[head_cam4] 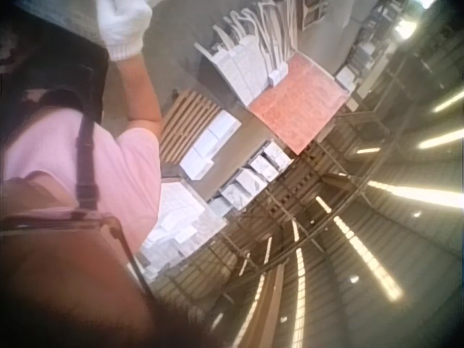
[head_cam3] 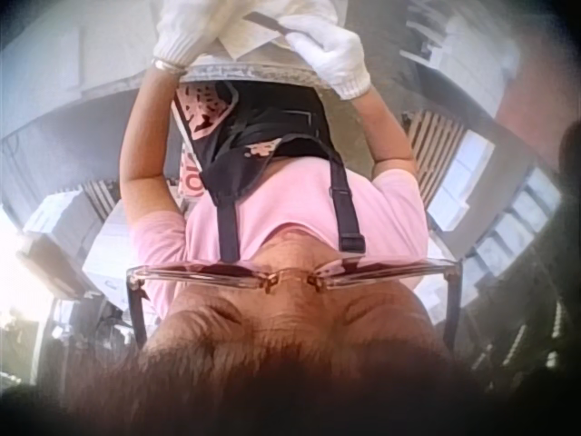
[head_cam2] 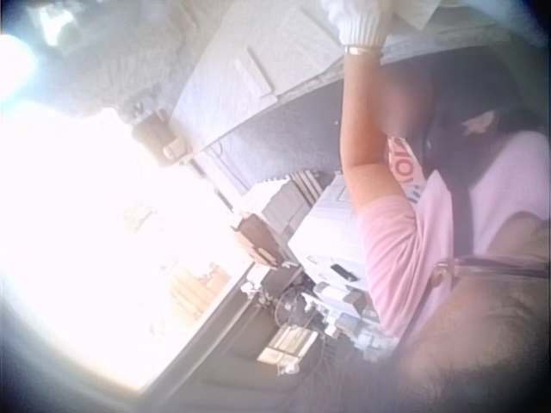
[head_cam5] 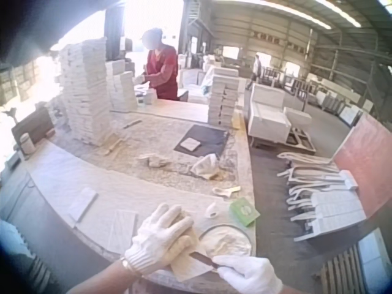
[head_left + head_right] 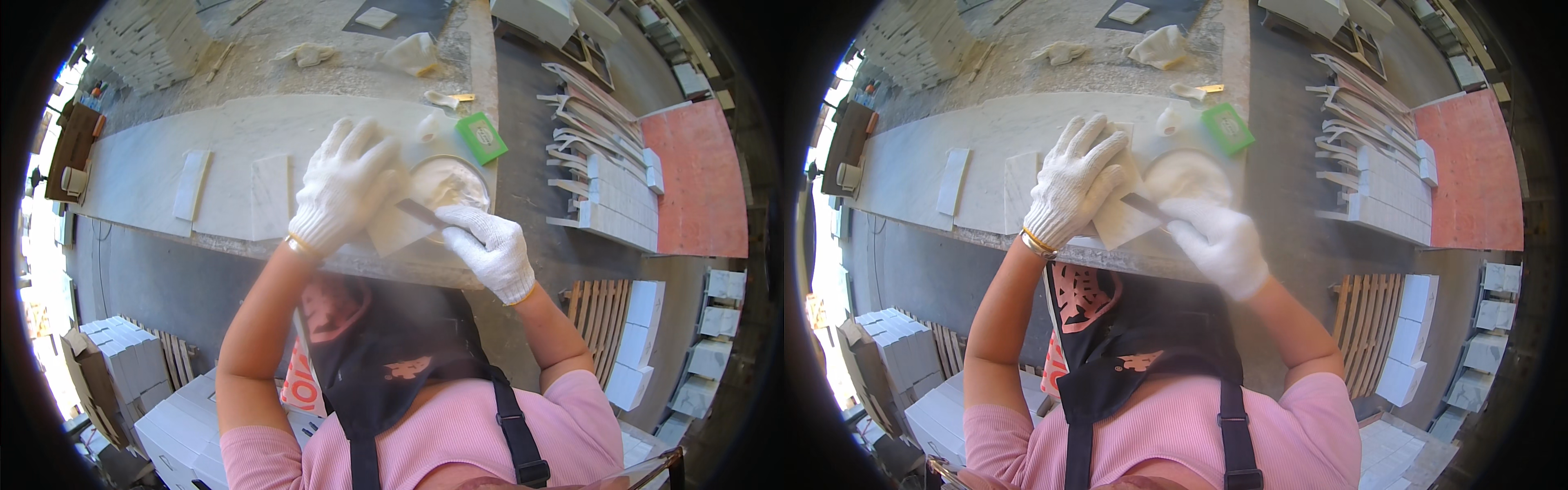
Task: The person repeatedly scoops a white paste from a small container using a metal spatula and spreads it onto the edges of small rectangular tiles. The person then places the coated tiles on a workbench. The process is repeated for several tiles.
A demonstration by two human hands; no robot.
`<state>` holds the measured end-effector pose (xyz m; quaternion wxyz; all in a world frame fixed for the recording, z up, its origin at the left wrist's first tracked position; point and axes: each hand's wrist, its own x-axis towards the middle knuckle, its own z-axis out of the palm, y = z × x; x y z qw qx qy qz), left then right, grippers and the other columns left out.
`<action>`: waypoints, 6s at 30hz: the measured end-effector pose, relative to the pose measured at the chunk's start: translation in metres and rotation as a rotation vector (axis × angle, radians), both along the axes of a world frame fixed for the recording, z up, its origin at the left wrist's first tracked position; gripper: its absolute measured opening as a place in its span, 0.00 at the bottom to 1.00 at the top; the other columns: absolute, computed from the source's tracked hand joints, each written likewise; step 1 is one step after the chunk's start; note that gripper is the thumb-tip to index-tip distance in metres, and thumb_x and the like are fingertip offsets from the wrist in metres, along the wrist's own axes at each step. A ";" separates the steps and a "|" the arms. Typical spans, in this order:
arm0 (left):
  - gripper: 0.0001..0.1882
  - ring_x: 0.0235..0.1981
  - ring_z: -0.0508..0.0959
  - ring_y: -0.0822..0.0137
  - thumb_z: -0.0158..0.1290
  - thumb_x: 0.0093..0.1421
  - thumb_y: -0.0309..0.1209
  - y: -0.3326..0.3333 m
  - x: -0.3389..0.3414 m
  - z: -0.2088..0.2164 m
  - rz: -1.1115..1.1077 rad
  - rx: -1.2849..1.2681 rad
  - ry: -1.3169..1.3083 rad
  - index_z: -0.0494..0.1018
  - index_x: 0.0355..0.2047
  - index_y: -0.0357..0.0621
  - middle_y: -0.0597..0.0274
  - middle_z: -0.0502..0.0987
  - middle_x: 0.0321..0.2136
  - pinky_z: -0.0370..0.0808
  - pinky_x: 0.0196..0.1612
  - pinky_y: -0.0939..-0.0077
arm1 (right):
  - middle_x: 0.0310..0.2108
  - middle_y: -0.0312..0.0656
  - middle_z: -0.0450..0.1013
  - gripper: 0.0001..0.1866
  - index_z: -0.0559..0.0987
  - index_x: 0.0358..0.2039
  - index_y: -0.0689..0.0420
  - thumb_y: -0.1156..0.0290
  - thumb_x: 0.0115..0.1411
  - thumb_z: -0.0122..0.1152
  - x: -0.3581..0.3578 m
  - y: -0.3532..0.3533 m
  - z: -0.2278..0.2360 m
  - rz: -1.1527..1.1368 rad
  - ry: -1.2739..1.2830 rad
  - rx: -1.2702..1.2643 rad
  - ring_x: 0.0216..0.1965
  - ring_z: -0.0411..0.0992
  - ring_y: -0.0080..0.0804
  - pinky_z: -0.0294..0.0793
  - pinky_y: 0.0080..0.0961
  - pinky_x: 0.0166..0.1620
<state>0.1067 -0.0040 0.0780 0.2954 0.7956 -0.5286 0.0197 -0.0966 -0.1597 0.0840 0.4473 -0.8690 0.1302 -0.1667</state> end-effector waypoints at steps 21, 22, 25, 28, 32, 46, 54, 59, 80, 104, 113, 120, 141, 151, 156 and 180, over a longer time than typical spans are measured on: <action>0.24 0.65 0.65 0.37 0.55 0.63 0.42 0.000 0.001 0.003 0.000 0.030 0.010 0.75 0.58 0.49 0.43 0.68 0.63 0.65 0.65 0.48 | 0.40 0.45 0.84 0.13 0.85 0.46 0.62 0.80 0.60 0.65 0.010 -0.006 0.005 0.091 0.061 0.054 0.41 0.81 0.26 0.79 0.24 0.47; 0.24 0.65 0.65 0.37 0.55 0.63 0.42 0.000 0.000 0.002 -0.001 0.037 0.014 0.75 0.58 0.49 0.43 0.68 0.63 0.65 0.65 0.48 | 0.41 0.44 0.84 0.13 0.85 0.46 0.61 0.80 0.60 0.66 0.012 -0.007 0.005 0.027 0.019 0.078 0.40 0.81 0.25 0.79 0.23 0.47; 0.25 0.65 0.65 0.37 0.55 0.63 0.42 0.001 0.001 0.000 0.011 0.039 0.007 0.75 0.59 0.49 0.44 0.68 0.64 0.64 0.65 0.48 | 0.41 0.45 0.84 0.13 0.85 0.45 0.61 0.79 0.59 0.67 0.011 -0.002 0.003 0.106 0.020 0.118 0.41 0.82 0.28 0.79 0.25 0.47; 0.25 0.66 0.65 0.38 0.55 0.64 0.42 0.000 0.001 -0.003 0.021 0.020 -0.024 0.75 0.59 0.50 0.44 0.68 0.64 0.64 0.66 0.48 | 0.40 0.47 0.83 0.11 0.86 0.43 0.58 0.76 0.60 0.67 -0.001 0.003 -0.002 0.243 0.010 0.034 0.41 0.82 0.35 0.80 0.28 0.47; 0.25 0.66 0.65 0.38 0.55 0.63 0.41 0.002 0.001 -0.003 0.010 0.031 0.001 0.75 0.59 0.48 0.44 0.68 0.64 0.63 0.66 0.48 | 0.35 0.37 0.79 0.15 0.81 0.51 0.61 0.77 0.65 0.61 -0.012 -0.001 -0.015 -0.121 0.026 0.780 0.33 0.76 0.26 0.77 0.24 0.39; 0.23 0.65 0.67 0.40 0.56 0.60 0.33 0.003 -0.016 0.009 -0.025 0.111 -0.036 0.78 0.55 0.42 0.40 0.69 0.62 0.64 0.66 0.51 | 0.49 0.38 0.75 0.20 0.75 0.58 0.59 0.71 0.67 0.57 0.023 0.044 -0.062 -0.178 -0.168 1.503 0.48 0.72 0.26 0.72 0.27 0.53; 0.23 0.65 0.65 0.41 0.61 0.57 0.32 0.006 -0.012 0.004 -0.077 0.085 -0.123 0.77 0.54 0.49 0.44 0.69 0.62 0.66 0.64 0.49 | 0.49 0.40 0.75 0.19 0.75 0.57 0.61 0.71 0.68 0.57 -0.001 0.044 -0.058 -0.067 -0.118 1.556 0.49 0.75 0.29 0.75 0.27 0.52; 0.22 0.66 0.67 0.41 0.57 0.59 0.32 0.005 -0.012 0.003 -0.021 0.105 -0.095 0.77 0.55 0.42 0.40 0.70 0.62 0.65 0.65 0.52 | 0.50 0.41 0.74 0.17 0.76 0.56 0.56 0.72 0.67 0.59 0.019 0.048 -0.061 -0.120 -0.208 1.663 0.46 0.76 0.32 0.79 0.31 0.46; 0.33 0.66 0.64 0.31 0.67 0.50 0.44 0.040 -0.033 -0.003 -0.193 0.187 -0.316 0.76 0.55 0.45 0.44 0.68 0.64 0.59 0.67 0.35 | 0.41 0.39 0.76 0.23 0.71 0.63 0.55 0.68 0.69 0.59 -0.026 0.044 -0.066 -0.303 -0.147 1.555 0.41 0.74 0.28 0.74 0.25 0.43; 0.19 0.33 0.77 0.78 0.67 0.54 0.24 0.043 -0.001 0.050 -0.150 -0.334 1.045 0.79 0.47 0.40 0.69 0.82 0.34 0.77 0.38 0.79 | 0.41 0.40 0.80 0.12 0.83 0.47 0.64 0.83 0.63 0.62 0.026 -0.015 0.084 0.210 -0.250 0.272 0.38 0.78 0.24 0.81 0.22 0.43; 0.15 0.28 0.75 0.81 0.65 0.59 0.27 0.042 -0.007 0.077 0.024 -0.157 1.034 0.79 0.46 0.42 0.69 0.82 0.28 0.73 0.33 0.82 | 0.39 0.39 0.82 0.13 0.85 0.44 0.62 0.82 0.58 0.68 0.088 -0.014 0.115 0.571 -0.156 0.050 0.39 0.78 0.22 0.79 0.22 0.44; 0.13 0.28 0.76 0.81 0.64 0.60 0.25 0.039 -0.009 0.068 -0.043 -0.252 1.059 0.79 0.45 0.41 0.69 0.82 0.29 0.73 0.32 0.82 | 0.36 0.37 0.81 0.15 0.85 0.46 0.63 0.85 0.58 0.62 0.066 -0.012 0.127 0.491 -0.039 0.063 0.36 0.76 0.20 0.78 0.19 0.41; 0.21 0.39 0.76 0.77 0.63 0.60 0.26 0.039 -0.028 0.030 -0.013 -0.541 1.048 0.75 0.54 0.37 0.67 0.82 0.39 0.76 0.44 0.77 | 0.32 0.32 0.77 0.12 0.83 0.49 0.61 0.79 0.67 0.57 0.036 0.037 0.107 0.047 -0.134 0.158 0.29 0.70 0.11 0.71 0.12 0.31; 0.14 0.39 0.79 0.77 0.56 0.60 0.21 0.044 -0.043 0.037 -0.023 -0.529 0.813 0.78 0.48 0.39 0.64 0.84 0.39 0.77 0.44 0.79 | 0.32 0.32 0.76 0.13 0.81 0.51 0.61 0.80 0.67 0.57 0.033 0.047 0.094 -0.005 -0.219 0.041 0.28 0.70 0.12 0.71 0.12 0.29; 0.14 0.37 0.83 0.73 0.65 0.56 0.25 0.030 -0.046 0.027 -0.088 -0.681 0.798 0.81 0.44 0.44 0.62 0.85 0.37 0.79 0.43 0.76 | 0.35 0.33 0.77 0.13 0.81 0.51 0.60 0.79 0.67 0.58 0.029 0.042 0.093 -0.074 -0.182 0.079 0.30 0.73 0.14 0.75 0.13 0.31; 0.17 0.38 0.84 0.52 0.69 0.51 0.41 0.025 -0.060 0.029 0.092 -0.652 0.517 0.82 0.38 0.47 0.54 0.84 0.34 0.78 0.42 0.64 | 0.24 0.26 0.66 0.17 0.76 0.59 0.56 0.73 0.71 0.53 0.030 0.024 0.075 -0.178 -0.189 0.119 0.20 0.57 0.09 0.54 0.08 0.22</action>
